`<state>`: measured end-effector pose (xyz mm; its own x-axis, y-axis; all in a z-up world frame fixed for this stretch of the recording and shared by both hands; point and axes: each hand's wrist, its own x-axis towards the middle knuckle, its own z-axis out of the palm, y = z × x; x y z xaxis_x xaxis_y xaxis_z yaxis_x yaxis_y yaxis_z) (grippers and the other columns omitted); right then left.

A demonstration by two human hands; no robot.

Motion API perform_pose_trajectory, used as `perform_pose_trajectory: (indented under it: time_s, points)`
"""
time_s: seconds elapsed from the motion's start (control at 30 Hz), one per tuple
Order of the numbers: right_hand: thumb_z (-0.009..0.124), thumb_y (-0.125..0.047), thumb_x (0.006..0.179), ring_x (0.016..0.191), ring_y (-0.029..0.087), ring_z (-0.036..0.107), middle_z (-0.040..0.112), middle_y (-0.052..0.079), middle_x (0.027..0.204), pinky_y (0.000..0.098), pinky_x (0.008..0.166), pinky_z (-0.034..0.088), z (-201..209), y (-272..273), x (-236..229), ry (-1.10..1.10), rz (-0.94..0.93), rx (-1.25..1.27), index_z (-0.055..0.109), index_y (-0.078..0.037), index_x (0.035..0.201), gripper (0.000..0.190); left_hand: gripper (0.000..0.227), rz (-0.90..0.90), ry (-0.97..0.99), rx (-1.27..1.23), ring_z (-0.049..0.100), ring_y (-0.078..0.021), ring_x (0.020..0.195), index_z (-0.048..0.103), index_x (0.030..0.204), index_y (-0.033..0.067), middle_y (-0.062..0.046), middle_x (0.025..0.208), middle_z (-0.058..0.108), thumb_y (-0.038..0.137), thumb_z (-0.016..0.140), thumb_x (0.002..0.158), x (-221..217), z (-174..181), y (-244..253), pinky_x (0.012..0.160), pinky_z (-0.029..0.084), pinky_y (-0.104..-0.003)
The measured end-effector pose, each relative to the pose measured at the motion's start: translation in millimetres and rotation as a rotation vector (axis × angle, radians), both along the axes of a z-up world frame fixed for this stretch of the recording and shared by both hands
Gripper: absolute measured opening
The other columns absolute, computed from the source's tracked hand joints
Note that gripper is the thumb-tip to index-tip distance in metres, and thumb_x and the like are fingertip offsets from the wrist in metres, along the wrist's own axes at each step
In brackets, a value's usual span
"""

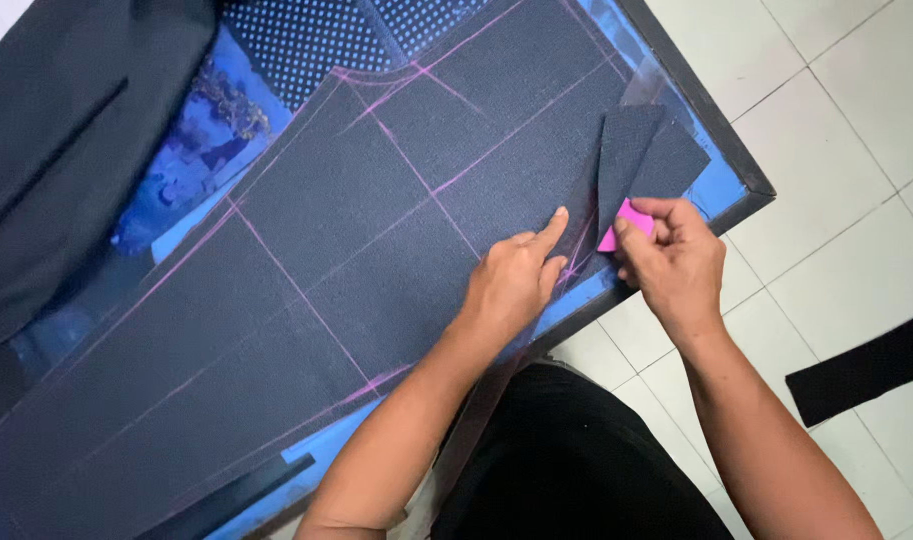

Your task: The person marks a blue fabric with pink chalk using a long ruler and then cuts the fabric along the marked lines with large shears.

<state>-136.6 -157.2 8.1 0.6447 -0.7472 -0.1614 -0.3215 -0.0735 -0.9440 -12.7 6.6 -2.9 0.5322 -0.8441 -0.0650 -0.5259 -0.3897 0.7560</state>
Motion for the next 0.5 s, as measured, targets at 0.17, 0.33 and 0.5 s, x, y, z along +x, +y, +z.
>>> perform_pose_trajectory:
  time_s: [0.17, 0.33, 0.5]
  points:
    - [0.07, -0.002, 0.1, 0.048, 0.021, 0.065, 0.064, 0.018, 0.065, 0.0275, 0.041, 0.052, 3.0, 4.0, -2.3, -0.028, 0.042, -0.053, 0.061, 0.012, 0.125, 0.03, 0.057, 0.043, -0.073, -0.018, 0.074, -0.0355, 0.084, 0.056, 0.148, 0.0094, -0.017, 0.088, 0.073, 0.02, 0.068, 0.094, -16.7, -3.3, 9.3, 0.073, 0.06, -0.046]
    - [0.07, -0.001, 0.098, 0.045, 0.021, 0.064, 0.064, 0.019, 0.062, 0.0286, 0.04, 0.051, 5.0, 37.4, -25.2, 0.003, 0.076, 0.015, 0.061, 0.013, 0.124, 0.032, 0.057, 0.097, -0.147, 0.004, 0.073, -0.0357, 0.077, 0.057, 0.148, 0.0095, -0.017, 0.084, 0.07, 0.017, 0.068, 0.093, -32.6, 0.0, 4.9, 0.067, 0.06, -0.046]
    - [0.073, -0.002, 0.094, 0.042, 0.022, 0.066, 0.066, 0.02, 0.058, 0.0286, 0.039, 0.053, -1.6, 44.7, -37.8, 0.043, 0.055, 0.074, 0.065, 0.01, 0.119, 0.03, 0.057, 0.104, -0.258, 0.037, 0.073, -0.0336, 0.071, 0.056, 0.149, 0.0112, -0.014, 0.082, 0.067, 0.016, 0.066, 0.093, -28.9, 4.7, 1.4, 0.062, 0.06, -0.045]
